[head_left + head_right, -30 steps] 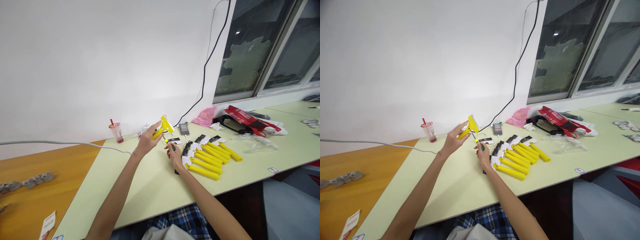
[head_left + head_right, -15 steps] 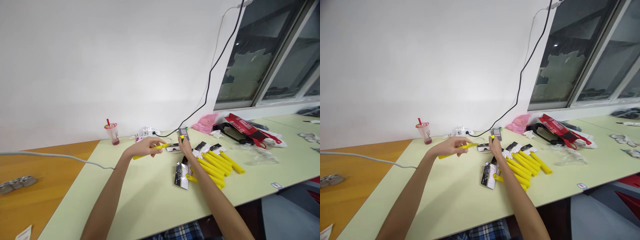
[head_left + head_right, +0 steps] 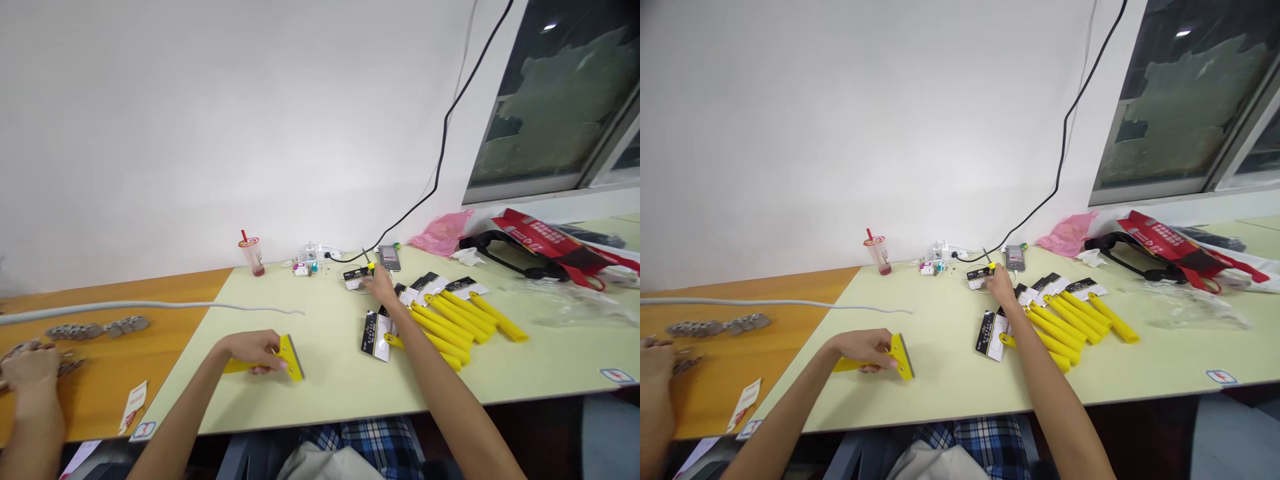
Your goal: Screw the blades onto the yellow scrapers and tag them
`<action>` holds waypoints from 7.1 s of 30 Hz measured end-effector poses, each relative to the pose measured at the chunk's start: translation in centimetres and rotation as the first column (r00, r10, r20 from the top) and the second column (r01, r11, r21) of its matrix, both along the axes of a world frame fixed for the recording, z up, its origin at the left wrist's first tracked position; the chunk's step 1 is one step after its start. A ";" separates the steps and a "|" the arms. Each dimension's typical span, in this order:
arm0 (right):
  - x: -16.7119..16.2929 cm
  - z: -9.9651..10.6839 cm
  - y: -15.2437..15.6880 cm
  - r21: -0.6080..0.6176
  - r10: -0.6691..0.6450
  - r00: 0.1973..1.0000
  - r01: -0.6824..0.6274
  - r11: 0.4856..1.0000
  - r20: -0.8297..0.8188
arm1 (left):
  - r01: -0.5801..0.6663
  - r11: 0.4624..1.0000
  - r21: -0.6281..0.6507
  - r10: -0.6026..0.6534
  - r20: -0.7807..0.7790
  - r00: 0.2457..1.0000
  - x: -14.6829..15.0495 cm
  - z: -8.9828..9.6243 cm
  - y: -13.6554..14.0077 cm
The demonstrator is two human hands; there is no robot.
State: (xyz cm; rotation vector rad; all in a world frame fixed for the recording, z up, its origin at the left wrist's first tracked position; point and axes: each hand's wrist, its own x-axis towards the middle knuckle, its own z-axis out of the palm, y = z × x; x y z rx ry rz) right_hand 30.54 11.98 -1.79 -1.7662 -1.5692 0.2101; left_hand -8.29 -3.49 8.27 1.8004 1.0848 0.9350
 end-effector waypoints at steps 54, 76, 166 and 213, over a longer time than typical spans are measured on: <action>-4.9 20.6 -3.5 0.431 0.624 0.746 -0.495 0.754 -0.235 | -0.187 0.974 0.130 0.011 0.794 0.608 11.3 10.3 11.7; -7.1 20.9 -4.4 0.623 0.560 0.791 -0.313 0.717 -0.247 | -0.195 0.969 0.150 -0.032 0.862 0.505 8.3 10.0 12.8; -6.2 21.1 -6.5 0.203 0.557 0.822 -0.569 0.797 0.118 | -0.203 0.933 0.298 0.070 0.405 0.912 10.7 9.3 11.6; -6.2 19.9 -3.9 0.629 0.195 0.930 -0.356 0.691 0.313 | -0.266 0.936 0.233 0.136 0.456 0.879 9.9 9.8 11.4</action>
